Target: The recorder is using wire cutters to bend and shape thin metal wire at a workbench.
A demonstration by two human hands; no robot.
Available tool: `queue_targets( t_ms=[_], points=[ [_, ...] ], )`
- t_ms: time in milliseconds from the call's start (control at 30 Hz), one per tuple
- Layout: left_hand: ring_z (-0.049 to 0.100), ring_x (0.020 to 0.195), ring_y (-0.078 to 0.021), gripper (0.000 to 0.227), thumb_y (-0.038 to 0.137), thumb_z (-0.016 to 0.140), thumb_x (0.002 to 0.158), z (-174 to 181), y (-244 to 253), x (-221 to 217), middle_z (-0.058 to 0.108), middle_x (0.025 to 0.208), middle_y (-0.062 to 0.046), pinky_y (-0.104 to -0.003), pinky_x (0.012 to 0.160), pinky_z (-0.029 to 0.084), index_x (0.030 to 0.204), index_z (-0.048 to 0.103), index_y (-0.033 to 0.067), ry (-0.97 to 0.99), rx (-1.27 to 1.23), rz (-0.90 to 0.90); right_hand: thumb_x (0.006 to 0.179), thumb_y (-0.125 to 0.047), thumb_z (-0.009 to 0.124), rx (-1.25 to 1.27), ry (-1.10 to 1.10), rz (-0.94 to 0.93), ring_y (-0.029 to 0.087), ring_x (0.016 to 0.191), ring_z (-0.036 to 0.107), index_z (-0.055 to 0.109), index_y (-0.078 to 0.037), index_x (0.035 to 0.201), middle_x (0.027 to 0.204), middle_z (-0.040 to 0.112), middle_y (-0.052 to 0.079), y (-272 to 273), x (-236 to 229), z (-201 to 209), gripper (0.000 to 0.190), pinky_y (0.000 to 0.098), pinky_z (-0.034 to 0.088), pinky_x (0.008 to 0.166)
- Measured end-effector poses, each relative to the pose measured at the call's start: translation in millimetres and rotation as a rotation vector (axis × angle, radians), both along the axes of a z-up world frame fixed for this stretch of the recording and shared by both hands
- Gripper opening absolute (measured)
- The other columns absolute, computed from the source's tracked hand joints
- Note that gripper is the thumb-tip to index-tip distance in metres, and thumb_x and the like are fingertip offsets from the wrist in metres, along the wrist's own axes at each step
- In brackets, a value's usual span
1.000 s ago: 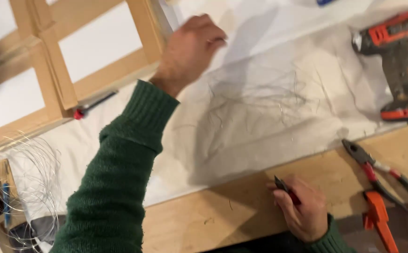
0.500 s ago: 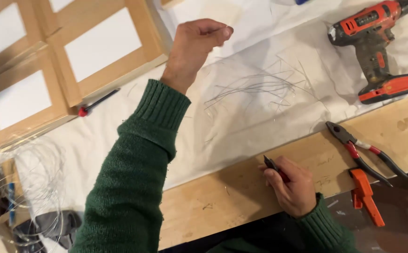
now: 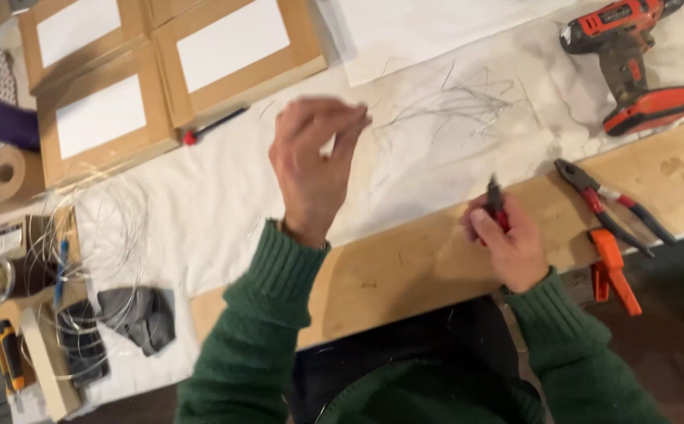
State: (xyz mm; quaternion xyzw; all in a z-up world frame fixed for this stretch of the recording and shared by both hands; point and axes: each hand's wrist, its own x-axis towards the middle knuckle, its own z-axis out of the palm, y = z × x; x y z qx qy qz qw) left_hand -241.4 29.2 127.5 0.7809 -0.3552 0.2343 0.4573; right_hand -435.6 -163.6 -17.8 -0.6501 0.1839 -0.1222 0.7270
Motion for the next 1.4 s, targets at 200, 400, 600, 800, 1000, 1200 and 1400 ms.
queue_targets(
  t_ms=[200, 400, 600, 800, 1000, 1200, 1400],
  points=[
    [0.066, 0.093, -0.0232, 0.019, -0.003, 0.079, 0.083, 1, 73, -95, 0.068, 0.100, -0.006, -0.040, 0.085, 0.051, 0.100, 0.076, 0.0010, -0.344, 0.227, -0.084, 0.105, -0.024, 0.049, 0.632, -0.129, 0.023, 0.019, 0.071, 0.062, 0.065, 0.003, 0.106, 0.095, 0.069, 0.013, 38, -43, 45, 0.031, 0.0310, 0.047, 0.060],
    [0.069, 0.097, -0.0234, 0.023, 0.003, 0.072, 0.082, -22, 141, -166, 0.070, 0.105, -0.008, -0.040, 0.089, 0.055, 0.105, 0.077, -0.0006, -0.442, 0.393, -0.103, 0.104, -0.015, 0.061, 0.450, 0.070, 0.090, 0.015, 0.068, 0.054, 0.064, 0.003, 0.099, 0.085, 0.063, 0.010, 102, -75, 60, 0.019, 0.0301, 0.044, 0.059],
    [0.070, 0.098, -0.0237, 0.022, 0.004, 0.074, 0.083, -30, 194, -220, 0.070, 0.106, -0.009, -0.038, 0.087, 0.055, 0.104, 0.078, -0.0006, -0.496, 0.399, -0.056, 0.104, -0.021, 0.060, 0.516, 0.245, 0.174, 0.013, 0.061, 0.054, 0.062, -0.001, 0.089, 0.077, 0.061, 0.007, 139, -98, 54, 0.025, 0.0288, 0.041, 0.050],
    [0.070, 0.096, -0.0231, 0.019, 0.004, 0.075, 0.083, -37, 226, -262, 0.070, 0.106, -0.008, -0.039, 0.087, 0.055, 0.102, 0.079, 0.0013, -0.564, 0.394, 0.023, 0.095, -0.012, 0.066, 0.427, 0.337, 0.300, 0.011, 0.062, 0.055, 0.058, -0.006, 0.093, 0.083, 0.065, 0.008, 166, -123, 66, 0.010, 0.0277, 0.044, 0.053],
    [0.068, 0.104, -0.0236, 0.018, 0.007, 0.073, 0.089, -34, 230, -297, 0.071, 0.108, -0.007, -0.041, 0.098, 0.051, 0.106, 0.076, 0.0048, -0.373, 0.477, 0.092, 0.089, -0.001, 0.068, 0.343, 0.196, 0.222, 0.012, 0.060, 0.057, 0.056, -0.006, 0.094, 0.082, 0.067, 0.010, 178, -143, 65, 0.013, 0.0271, 0.044, 0.052],
    [0.066, 0.095, -0.0195, 0.021, 0.015, 0.079, 0.090, -27, 202, -323, 0.069, 0.100, -0.001, -0.045, 0.107, 0.045, 0.108, 0.073, 0.0083, -0.062, 0.347, 0.095, 0.089, 0.004, 0.071, 0.067, 0.055, 0.218, 0.012, 0.064, 0.058, 0.057, 0.001, 0.092, 0.083, 0.066, 0.010, 203, -158, 95, 0.014, 0.0270, 0.049, 0.056],
    [0.066, 0.087, -0.0179, 0.019, 0.010, 0.081, 0.092, -17, 201, -318, 0.069, 0.098, -0.001, -0.040, 0.097, 0.045, 0.108, 0.071, 0.0080, -0.086, 0.177, 0.153, 0.100, -0.011, 0.048, 0.291, 0.012, 0.163, 0.008, 0.082, 0.063, 0.064, -0.002, 0.106, 0.098, 0.071, 0.002, 187, -152, 118, 0.019, 0.0251, 0.055, 0.078]
  ],
)
